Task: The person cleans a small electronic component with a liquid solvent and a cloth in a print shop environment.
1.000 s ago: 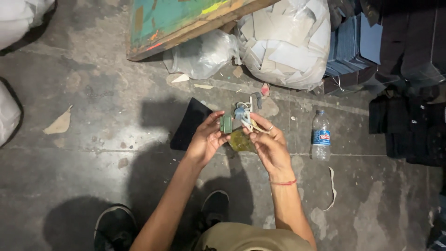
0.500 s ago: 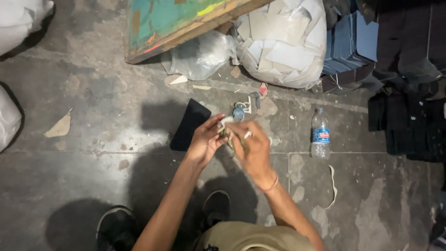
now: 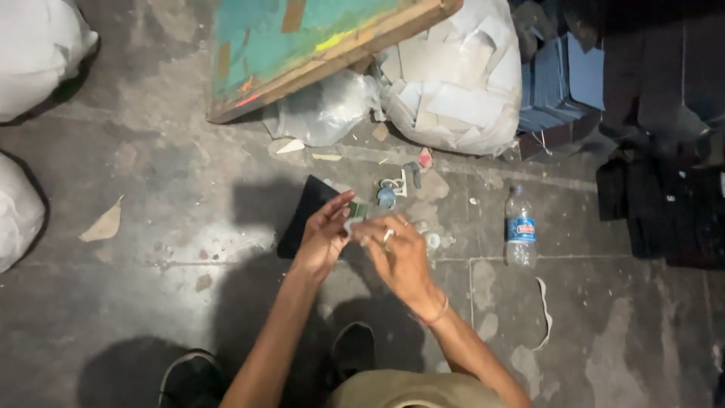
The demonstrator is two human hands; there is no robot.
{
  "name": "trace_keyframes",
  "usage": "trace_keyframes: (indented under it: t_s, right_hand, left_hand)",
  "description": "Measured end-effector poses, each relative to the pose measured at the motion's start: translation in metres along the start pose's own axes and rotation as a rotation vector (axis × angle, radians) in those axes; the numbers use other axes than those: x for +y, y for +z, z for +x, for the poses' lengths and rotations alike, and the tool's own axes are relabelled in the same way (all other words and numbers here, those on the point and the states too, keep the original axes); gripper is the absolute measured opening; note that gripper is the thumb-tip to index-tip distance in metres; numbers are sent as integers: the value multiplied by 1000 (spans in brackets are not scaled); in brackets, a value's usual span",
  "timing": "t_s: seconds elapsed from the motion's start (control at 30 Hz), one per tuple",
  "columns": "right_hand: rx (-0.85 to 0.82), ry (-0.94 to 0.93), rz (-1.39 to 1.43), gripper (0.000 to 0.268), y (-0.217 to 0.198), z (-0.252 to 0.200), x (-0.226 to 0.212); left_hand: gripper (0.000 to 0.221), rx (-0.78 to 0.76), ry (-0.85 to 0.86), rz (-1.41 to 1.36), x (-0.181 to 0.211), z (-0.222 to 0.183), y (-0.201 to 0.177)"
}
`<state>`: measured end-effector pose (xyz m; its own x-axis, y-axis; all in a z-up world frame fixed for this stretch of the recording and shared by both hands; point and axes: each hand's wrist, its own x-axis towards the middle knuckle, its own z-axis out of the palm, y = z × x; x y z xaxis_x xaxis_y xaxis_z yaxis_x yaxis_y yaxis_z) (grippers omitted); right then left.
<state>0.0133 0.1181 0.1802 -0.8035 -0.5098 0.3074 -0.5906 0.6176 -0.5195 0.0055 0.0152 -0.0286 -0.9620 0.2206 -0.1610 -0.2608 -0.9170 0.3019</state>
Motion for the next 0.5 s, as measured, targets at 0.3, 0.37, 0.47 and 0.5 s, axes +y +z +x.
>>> trace_keyframes:
  t_s: [0.3,0.37,0.47,0.5]
  right_hand:
    - [128,-30,-13,21,13,-4,6]
    - [154,38,-56,20,15,7,19]
    - [180,137,-67,19,13,3,21]
    - [187,133,-29,19,12,8,21]
  left_hand:
    - [47,173,-84,-8,2,1,0]
    - [45,111,-58,5,-16,5,-19]
    - [44,48,-35,4,-29,-5,-21]
    - [44,34,-7,-3,-23,0,-17]
